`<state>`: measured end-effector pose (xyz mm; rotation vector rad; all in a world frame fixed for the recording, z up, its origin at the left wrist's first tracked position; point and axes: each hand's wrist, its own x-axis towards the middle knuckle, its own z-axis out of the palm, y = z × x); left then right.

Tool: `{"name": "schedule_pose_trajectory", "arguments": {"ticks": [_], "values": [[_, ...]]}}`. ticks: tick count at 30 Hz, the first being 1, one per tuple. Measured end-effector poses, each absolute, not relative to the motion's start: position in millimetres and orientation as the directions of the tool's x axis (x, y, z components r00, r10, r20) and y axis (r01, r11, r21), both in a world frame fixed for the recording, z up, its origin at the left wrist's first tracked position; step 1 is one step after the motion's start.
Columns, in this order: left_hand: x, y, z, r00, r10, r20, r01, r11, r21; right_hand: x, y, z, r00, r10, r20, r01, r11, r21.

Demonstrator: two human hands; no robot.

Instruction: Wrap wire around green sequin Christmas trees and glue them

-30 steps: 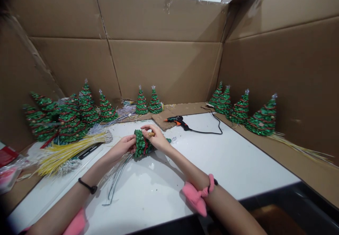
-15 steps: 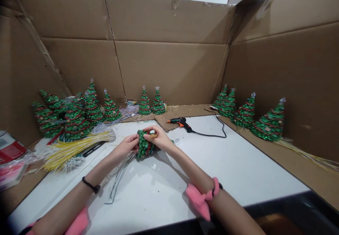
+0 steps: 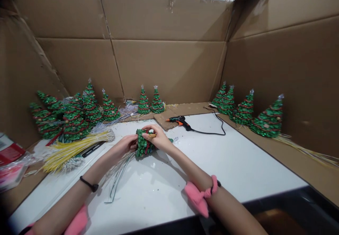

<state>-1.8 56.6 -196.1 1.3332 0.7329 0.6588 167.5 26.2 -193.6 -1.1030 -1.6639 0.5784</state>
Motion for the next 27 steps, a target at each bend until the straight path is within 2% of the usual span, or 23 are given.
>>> {"name": "schedule_pose_trajectory", "arguments": {"ticks": [5, 8, 11, 14, 16, 22, 27], "values": [[-4.7, 62.5, -196.5, 0.679, 0.721, -0.138, -0.022, 0.209, 0.978, 167.8, 26.3, -195.7, -0.059, 0.891, 0.45, 0.391, 0.435, -0.811], [-5.4, 62.6, -197.7, 0.664, 0.736, -0.129, -0.046, 0.212, 0.976, 168.8, 24.9, -195.0, -0.048, 0.892, 0.449, 0.327, 0.439, -0.837], [-5.6, 61.0, -198.5, 0.639, 0.758, -0.132, -0.047, 0.21, 0.977, 171.2, 20.3, -187.8, 0.113, 0.848, 0.518, 0.249, 0.48, -0.841], [-5.6, 60.1, -198.2, 0.626, 0.767, -0.141, -0.042, 0.213, 0.976, 173.5, 11.1, -175.5, 0.336, 0.732, 0.594, 0.232, 0.546, -0.805], [-5.6, 60.0, -197.8, 0.623, 0.768, -0.146, -0.042, 0.219, 0.975, 173.3, 4.0, -168.2, 0.382, 0.702, 0.601, 0.21, 0.567, -0.797], [-6.4, 59.0, -196.2, 0.618, 0.769, -0.162, -0.04, 0.236, 0.971, 163.7, -7.9, -166.4, 0.225, 0.837, 0.499, 0.013, 0.51, -0.86], [-6.3, 57.2, -193.3, 0.62, 0.765, -0.176, -0.025, 0.244, 0.969, 160.3, -10.1, -170.5, 0.137, 0.844, 0.518, 0.017, 0.521, -0.853]]}}
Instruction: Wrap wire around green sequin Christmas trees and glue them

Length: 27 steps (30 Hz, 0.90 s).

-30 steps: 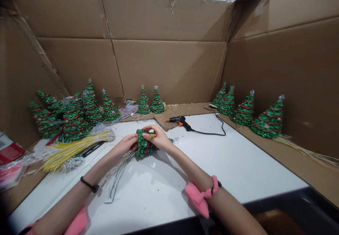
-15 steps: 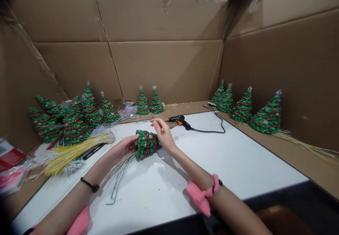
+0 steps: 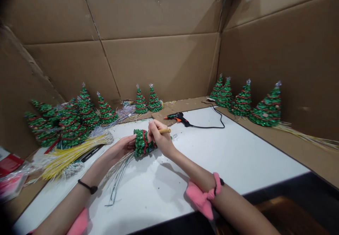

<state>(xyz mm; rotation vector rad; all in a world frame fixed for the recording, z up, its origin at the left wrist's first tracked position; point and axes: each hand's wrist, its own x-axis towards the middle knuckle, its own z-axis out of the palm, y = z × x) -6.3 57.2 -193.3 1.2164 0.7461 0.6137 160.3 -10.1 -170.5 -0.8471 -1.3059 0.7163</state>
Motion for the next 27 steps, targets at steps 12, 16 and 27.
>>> {"name": "schedule_pose_trajectory", "arguments": {"ticks": [12, 16, 27], "values": [[-6.0, 55.5, -191.4, 0.631, 0.755, -0.177, -0.011, 0.237, 0.971, 156.6, -11.3, -170.8, 0.059, 0.872, 0.486, -0.058, 0.489, -0.87], [-5.6, 55.5, -191.6, 0.626, 0.761, -0.172, -0.041, 0.253, 0.967, 156.9, -10.7, -172.9, 0.055, 0.867, 0.495, -0.058, 0.498, -0.865], [-6.0, 58.9, -195.8, 0.616, 0.771, -0.164, -0.043, 0.241, 0.97, 156.7, -10.3, -175.3, 0.061, 0.853, 0.519, -0.057, 0.522, -0.851]]}}
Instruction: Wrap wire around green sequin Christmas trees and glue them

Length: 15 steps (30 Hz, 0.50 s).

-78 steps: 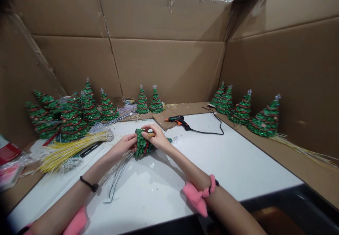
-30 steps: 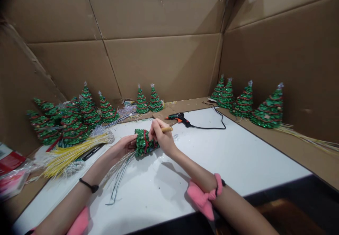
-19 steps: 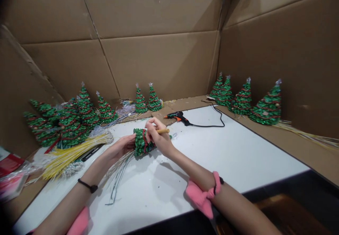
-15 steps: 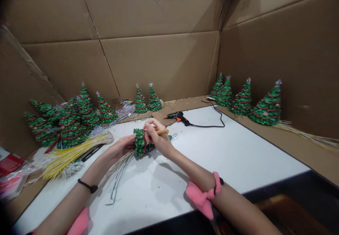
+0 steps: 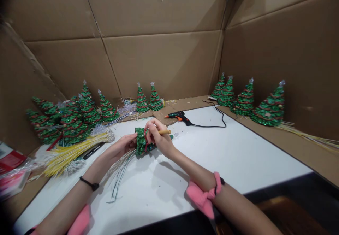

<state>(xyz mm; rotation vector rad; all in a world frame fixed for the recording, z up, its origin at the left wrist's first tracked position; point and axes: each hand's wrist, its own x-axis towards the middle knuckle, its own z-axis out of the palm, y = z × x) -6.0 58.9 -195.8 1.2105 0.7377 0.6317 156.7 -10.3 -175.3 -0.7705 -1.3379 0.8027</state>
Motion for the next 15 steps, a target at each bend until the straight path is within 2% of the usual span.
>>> {"name": "schedule_pose_trajectory", "arguments": {"ticks": [5, 10, 15], "values": [[-5.3, 58.1, -194.1, 0.616, 0.767, -0.177, -0.042, 0.257, 0.966, 156.3, -8.9, -174.1, 0.063, 0.869, 0.491, -0.084, 0.495, -0.865], [-5.5, 59.2, -194.6, 0.619, 0.767, -0.171, -0.047, 0.253, 0.966, 152.5, -5.8, -173.4, 0.05, 0.835, 0.547, -0.16, 0.548, -0.821], [-6.3, 58.6, -194.0, 0.627, 0.761, -0.165, -0.047, 0.248, 0.968, 149.9, -3.7, -175.0, 0.032, 0.82, 0.572, -0.152, 0.57, -0.808]]}}
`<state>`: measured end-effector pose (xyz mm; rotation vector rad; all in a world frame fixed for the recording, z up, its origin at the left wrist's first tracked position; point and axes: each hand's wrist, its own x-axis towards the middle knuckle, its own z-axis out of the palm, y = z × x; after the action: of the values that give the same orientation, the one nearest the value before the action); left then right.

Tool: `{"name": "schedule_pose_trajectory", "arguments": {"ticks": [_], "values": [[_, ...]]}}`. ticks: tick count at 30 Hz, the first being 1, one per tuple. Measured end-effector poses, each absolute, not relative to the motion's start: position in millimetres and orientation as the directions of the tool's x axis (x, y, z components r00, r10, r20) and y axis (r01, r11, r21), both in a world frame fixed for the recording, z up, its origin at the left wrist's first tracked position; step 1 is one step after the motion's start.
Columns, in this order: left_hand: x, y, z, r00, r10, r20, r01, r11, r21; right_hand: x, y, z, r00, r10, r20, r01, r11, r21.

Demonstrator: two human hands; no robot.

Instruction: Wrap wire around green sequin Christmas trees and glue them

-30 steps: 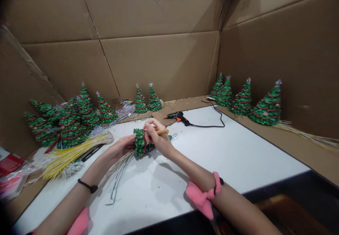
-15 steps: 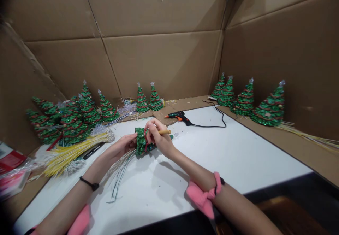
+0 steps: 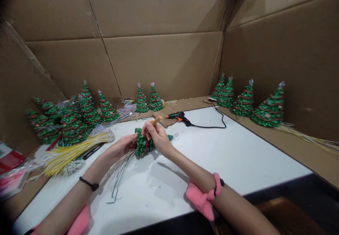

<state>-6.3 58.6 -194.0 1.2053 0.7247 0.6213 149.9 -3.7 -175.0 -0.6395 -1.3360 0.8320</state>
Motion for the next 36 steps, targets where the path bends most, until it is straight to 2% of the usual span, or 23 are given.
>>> {"name": "schedule_pose_trajectory", "arguments": {"ticks": [4, 15, 28, 36], "values": [[-6.8, 57.6, -192.7, 0.642, 0.748, -0.167, -0.039, 0.25, 0.967, 148.9, -3.7, -176.8, 0.0, 0.794, 0.608, -0.113, 0.605, -0.788], [-7.7, 57.4, -190.7, 0.694, 0.706, -0.145, -0.013, 0.214, 0.977, 142.9, -3.7, -176.7, 0.001, 0.804, 0.595, -0.083, 0.593, -0.801], [-6.5, 58.6, -196.9, 0.674, 0.735, -0.078, -0.049, 0.15, 0.987, 143.4, 0.8, -181.6, -0.016, 0.794, 0.608, -0.105, 0.604, -0.79], [-3.1, 53.3, -190.8, 0.665, 0.74, -0.098, -0.027, 0.154, 0.988, 142.0, 1.5, -183.4, -0.009, 0.783, 0.622, -0.116, 0.617, -0.779]]}}
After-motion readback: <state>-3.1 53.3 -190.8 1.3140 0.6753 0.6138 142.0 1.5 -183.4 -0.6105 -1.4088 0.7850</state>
